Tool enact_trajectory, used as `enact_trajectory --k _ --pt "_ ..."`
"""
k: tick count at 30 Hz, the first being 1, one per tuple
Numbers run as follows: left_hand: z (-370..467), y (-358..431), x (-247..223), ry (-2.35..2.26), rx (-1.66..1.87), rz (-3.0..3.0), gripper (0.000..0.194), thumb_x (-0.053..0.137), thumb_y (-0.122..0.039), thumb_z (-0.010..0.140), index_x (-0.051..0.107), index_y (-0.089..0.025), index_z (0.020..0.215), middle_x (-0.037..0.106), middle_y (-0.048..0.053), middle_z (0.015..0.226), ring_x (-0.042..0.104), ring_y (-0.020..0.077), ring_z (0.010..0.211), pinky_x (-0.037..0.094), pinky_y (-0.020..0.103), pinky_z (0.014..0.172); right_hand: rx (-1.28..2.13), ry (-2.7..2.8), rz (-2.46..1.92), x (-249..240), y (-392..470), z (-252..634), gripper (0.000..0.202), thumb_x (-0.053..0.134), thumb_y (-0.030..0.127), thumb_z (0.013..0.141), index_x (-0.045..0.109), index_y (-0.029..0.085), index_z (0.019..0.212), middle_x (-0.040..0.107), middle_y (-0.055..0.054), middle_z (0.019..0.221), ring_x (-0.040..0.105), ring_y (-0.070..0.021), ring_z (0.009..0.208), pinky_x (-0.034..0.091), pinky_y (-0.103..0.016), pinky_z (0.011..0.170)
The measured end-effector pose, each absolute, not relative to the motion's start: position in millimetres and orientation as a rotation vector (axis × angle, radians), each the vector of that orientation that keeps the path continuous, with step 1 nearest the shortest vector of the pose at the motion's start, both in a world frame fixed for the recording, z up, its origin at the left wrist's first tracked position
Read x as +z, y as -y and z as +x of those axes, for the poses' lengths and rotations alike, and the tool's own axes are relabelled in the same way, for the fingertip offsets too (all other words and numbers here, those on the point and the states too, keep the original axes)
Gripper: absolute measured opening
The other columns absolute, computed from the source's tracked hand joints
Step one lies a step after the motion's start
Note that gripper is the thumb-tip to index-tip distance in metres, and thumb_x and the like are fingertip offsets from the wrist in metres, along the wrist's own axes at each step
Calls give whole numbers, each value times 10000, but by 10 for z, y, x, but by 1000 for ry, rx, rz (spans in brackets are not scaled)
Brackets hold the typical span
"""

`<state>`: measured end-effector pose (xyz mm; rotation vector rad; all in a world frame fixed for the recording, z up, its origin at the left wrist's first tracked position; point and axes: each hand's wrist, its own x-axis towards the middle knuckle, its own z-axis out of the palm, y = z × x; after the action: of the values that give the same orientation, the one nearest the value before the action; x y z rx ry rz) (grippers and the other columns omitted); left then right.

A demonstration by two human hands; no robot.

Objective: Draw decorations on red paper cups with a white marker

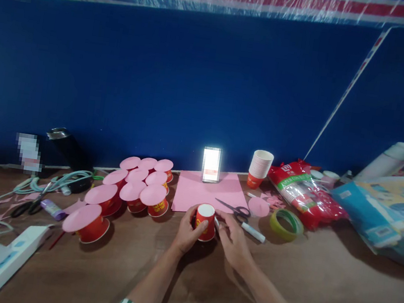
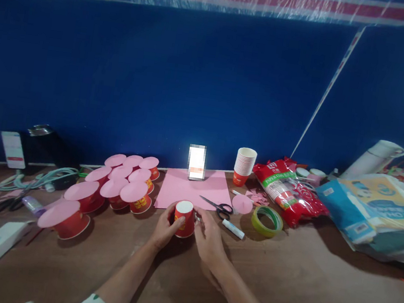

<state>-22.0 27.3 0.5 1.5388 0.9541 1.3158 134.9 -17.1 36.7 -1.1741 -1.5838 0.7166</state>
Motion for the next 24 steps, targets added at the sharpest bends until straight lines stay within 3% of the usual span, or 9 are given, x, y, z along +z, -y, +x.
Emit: enact_trajectory --k 24 --pt "-214 -255 49 -962 1307 1558 461 618 -345 753 507 -156 1159 595 109 1146 551 237 1056 410 398 951 452 1799 -1216 381 178 1378 445 389 109 841 454 210 1269 545 -87 1248 500 -204 1156 404 -403 1003"
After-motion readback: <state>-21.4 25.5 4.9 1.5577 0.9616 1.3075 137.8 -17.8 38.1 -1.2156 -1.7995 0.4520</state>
